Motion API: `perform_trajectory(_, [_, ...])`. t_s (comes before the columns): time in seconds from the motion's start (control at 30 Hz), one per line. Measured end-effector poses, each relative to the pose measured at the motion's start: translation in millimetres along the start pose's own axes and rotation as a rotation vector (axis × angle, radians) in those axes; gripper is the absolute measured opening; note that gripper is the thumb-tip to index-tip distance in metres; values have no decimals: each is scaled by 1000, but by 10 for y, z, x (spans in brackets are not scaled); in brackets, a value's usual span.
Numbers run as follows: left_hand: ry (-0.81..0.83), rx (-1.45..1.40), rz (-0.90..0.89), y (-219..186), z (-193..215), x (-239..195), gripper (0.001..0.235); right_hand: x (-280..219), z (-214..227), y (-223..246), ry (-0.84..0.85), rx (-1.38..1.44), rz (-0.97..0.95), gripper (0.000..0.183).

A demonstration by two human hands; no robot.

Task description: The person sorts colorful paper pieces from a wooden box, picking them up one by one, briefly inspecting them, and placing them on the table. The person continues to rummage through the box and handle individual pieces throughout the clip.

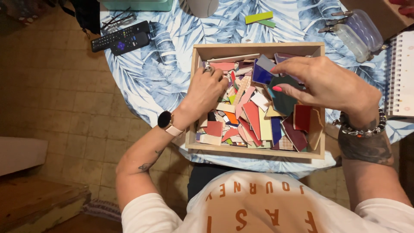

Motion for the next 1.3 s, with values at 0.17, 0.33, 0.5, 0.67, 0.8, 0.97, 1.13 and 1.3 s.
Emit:
perform_trajectory(0.17, [-97,162,-158,42,61,56,20,-11,1,-18,-15,-3,8,36])
perform_trajectory(0.33, [-97,-171,-213,180,157,126,14,25,3,-1,-29,-17,19,36])
perform_trajectory(0.5, [-250,-964,-114,193,454,202,8,136,-9,155,-161,100,-11,38])
perform_trajectory(0.67, [-353,-1073,-82,-56,740,301,22,152,-118,100,-345,115,98,17])
perform_trajectory(0.8, [-407,-1223,20,-98,694,356,32,125,-29,139,-474,82,71,11])
perform_trajectory(0.97, [-475,-1258,111,-39,745,392,21,162,56,206,-508,23,185,11])
perform_trajectory(1.13, [-327,-1470,118,-8,834,333,18,197,10,83,-514,85,118,11])
perform_trajectory(1.3, [-162,-1720,10,-56,796,305,20,222,50,-33,-518,213,-3,7])
Point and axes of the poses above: each hand's wrist, its own x-axis towards the middle knuckle, its own z-axis out of the back of the hand, y = z × x, the point moved 3 cm from there along x, towards the middle knuckle, and after that the axes turned 9 degrees about x, right-handed, at the moved point
